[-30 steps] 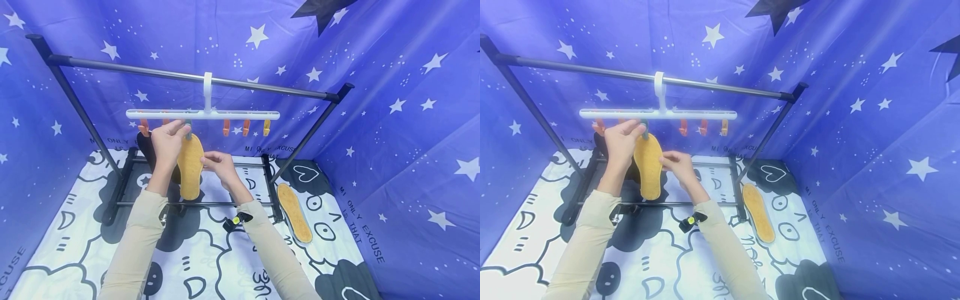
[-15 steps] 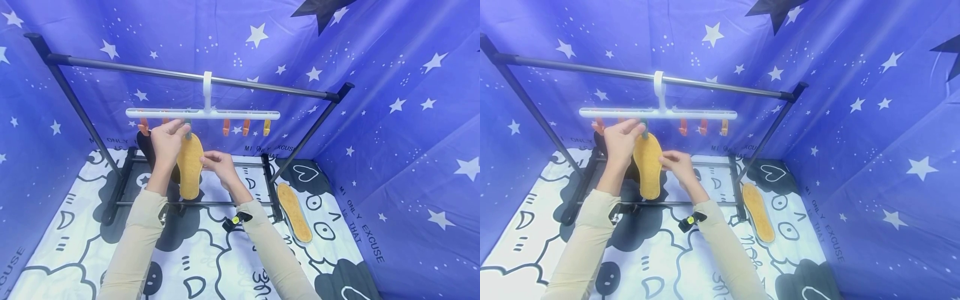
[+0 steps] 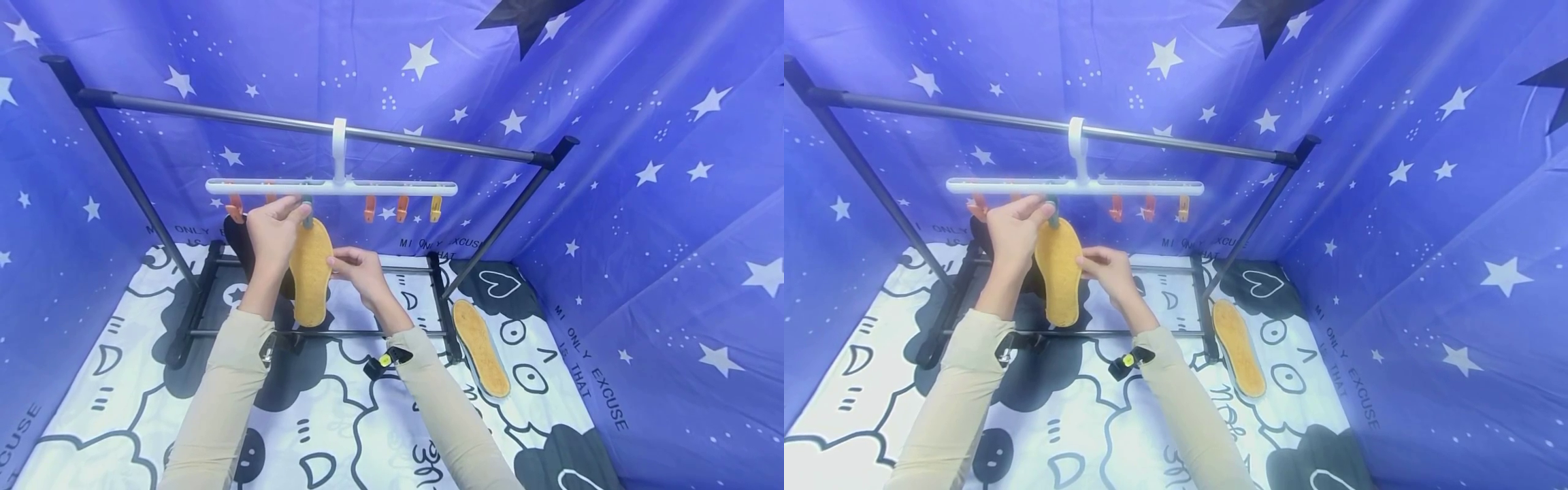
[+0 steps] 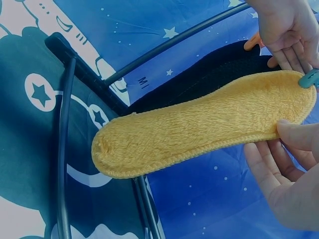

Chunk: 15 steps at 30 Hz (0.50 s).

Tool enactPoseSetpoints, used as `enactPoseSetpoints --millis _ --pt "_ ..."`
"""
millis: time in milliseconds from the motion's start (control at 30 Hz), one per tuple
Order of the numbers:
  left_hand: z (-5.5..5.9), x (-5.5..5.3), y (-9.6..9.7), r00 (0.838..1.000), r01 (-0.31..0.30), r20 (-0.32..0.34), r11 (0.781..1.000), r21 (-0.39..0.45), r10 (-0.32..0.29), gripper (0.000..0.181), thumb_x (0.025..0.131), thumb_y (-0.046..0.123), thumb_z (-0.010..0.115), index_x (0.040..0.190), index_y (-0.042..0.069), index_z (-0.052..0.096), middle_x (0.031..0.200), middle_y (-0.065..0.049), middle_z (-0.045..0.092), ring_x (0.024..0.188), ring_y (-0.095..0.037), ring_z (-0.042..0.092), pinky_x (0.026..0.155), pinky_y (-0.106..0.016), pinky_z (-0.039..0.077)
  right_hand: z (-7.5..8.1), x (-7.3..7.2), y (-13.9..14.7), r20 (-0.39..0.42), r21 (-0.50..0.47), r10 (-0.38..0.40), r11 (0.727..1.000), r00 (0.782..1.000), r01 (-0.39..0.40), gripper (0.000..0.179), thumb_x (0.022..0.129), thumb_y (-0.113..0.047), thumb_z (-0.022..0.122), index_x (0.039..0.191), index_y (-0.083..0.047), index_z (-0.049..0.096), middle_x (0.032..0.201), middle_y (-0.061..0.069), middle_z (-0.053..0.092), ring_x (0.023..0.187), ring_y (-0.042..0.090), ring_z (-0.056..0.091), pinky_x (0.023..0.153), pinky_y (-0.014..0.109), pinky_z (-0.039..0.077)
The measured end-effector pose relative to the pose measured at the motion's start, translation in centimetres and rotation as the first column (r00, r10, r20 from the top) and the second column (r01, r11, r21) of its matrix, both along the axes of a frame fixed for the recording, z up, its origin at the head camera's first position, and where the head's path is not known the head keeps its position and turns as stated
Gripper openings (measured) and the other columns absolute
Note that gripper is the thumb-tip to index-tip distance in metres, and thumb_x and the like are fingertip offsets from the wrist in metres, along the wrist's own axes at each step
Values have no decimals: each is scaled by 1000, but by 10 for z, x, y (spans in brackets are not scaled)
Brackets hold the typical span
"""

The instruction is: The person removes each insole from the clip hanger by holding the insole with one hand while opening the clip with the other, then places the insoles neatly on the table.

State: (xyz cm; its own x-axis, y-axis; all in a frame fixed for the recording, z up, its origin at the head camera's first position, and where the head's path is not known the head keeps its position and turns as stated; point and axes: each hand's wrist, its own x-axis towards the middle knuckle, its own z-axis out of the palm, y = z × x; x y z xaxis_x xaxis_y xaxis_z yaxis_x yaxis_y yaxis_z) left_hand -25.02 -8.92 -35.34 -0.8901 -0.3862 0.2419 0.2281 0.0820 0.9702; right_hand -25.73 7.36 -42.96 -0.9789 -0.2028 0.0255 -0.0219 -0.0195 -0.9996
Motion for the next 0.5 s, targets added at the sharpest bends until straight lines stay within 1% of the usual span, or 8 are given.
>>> enactPoseSetpoints --millis 67,167,367,500 --pt "0 0 1 1000 -6 0 1000 -4 6 29 91 8 76 118 -1 73 119 -19 72 115 -26 71 102 -33 56 0 1 0 5 1 2 1000 1000 -2 25 93 2 69 115 15 67 107 27 73 77 8 70 95 59 56" --pt "0 -1 2 1000 -16 -1 1000 -12 16 28 91 8 77 118 -1 74 119 -19 72 115 -26 71 102 -32 56 0 1 0 13 1 1 1000 1000 -1 25 94 2 69 115 15 67 108 27 73 77 8 70 97 61 54" --pt "-1 -2 3 999 -48 -11 999 -22 48 26 90 7 77 115 -1 75 115 -20 74 111 -27 72 99 -32 58 -1 0 2 18 8 0 1000 1000 0 25 93 1 69 115 14 68 109 27 73 78 7 71 93 52 60" --pt "-1 -3 4 998 -58 -11 998 -19 58 26 90 8 77 114 -1 75 114 -20 74 109 -27 73 97 -32 59 0 0 2 15 7 0 1000 1000 0 25 93 2 69 115 14 68 108 26 74 78 7 70 93 52 60"
